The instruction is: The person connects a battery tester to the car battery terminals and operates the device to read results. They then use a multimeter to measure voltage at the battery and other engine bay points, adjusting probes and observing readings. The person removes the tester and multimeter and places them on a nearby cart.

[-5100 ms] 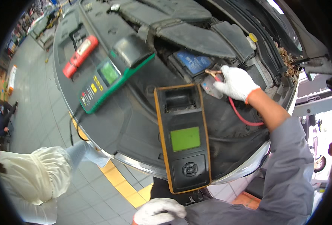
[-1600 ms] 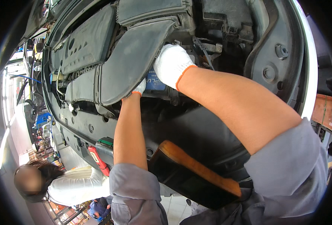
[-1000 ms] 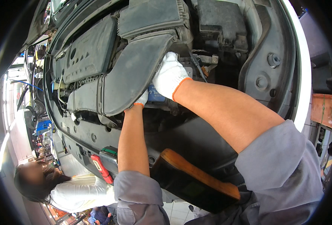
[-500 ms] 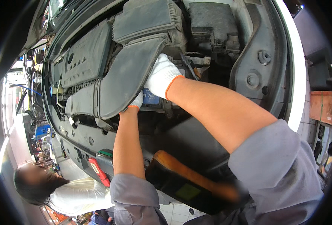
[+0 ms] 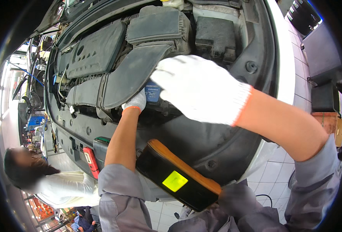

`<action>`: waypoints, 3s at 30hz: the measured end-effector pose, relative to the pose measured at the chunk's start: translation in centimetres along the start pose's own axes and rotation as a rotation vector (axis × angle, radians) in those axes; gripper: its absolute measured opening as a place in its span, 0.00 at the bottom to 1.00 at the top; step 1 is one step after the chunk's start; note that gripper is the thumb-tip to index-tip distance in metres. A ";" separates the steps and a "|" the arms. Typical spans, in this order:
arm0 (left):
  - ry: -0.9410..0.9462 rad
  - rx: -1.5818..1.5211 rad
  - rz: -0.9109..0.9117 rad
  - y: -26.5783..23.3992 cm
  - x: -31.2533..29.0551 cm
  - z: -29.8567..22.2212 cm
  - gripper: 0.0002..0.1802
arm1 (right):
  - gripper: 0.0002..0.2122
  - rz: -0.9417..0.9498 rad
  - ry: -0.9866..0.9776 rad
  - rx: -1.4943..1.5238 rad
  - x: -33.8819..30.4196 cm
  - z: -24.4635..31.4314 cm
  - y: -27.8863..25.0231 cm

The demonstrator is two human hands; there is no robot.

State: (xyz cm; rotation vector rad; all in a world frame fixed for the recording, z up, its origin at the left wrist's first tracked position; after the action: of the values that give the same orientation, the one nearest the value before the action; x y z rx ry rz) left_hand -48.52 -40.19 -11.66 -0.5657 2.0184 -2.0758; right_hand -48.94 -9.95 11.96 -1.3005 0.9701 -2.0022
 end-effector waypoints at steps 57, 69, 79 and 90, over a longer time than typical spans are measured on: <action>-0.406 -2.235 0.292 -25.1 -35.1 -15.5 0.31 | 0.32 0.388 0.823 1.113 -25.9 10.0 -16.3; -0.229 -2.339 0.247 -27.1 -34.5 -15.7 0.41 | 0.29 0.301 0.787 1.199 -21.7 8.0 -19.0; -0.315 -2.279 0.173 -26.4 -34.3 -16.1 0.41 | 0.26 0.530 0.520 0.901 -16.2 5.5 -18.6; -0.451 -2.422 0.344 -23.1 -32.5 -20.0 0.46 | 0.31 0.445 0.462 0.656 -13.9 5.7 -10.8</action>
State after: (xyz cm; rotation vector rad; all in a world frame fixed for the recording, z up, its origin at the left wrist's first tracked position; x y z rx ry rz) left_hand -23.99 -7.83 6.78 -0.5452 2.6376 1.3539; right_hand -39.12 5.50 14.99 -0.2495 0.6188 -2.0267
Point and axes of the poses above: each hand's wrist, its own x-axis towards the middle knuckle, its own y-axis out of the palm, z = x × y, the point moved 8 cm from there along x, towards the middle knuckle, and after that the axes turned 6 degrees about -z, right-handed, at the moved point
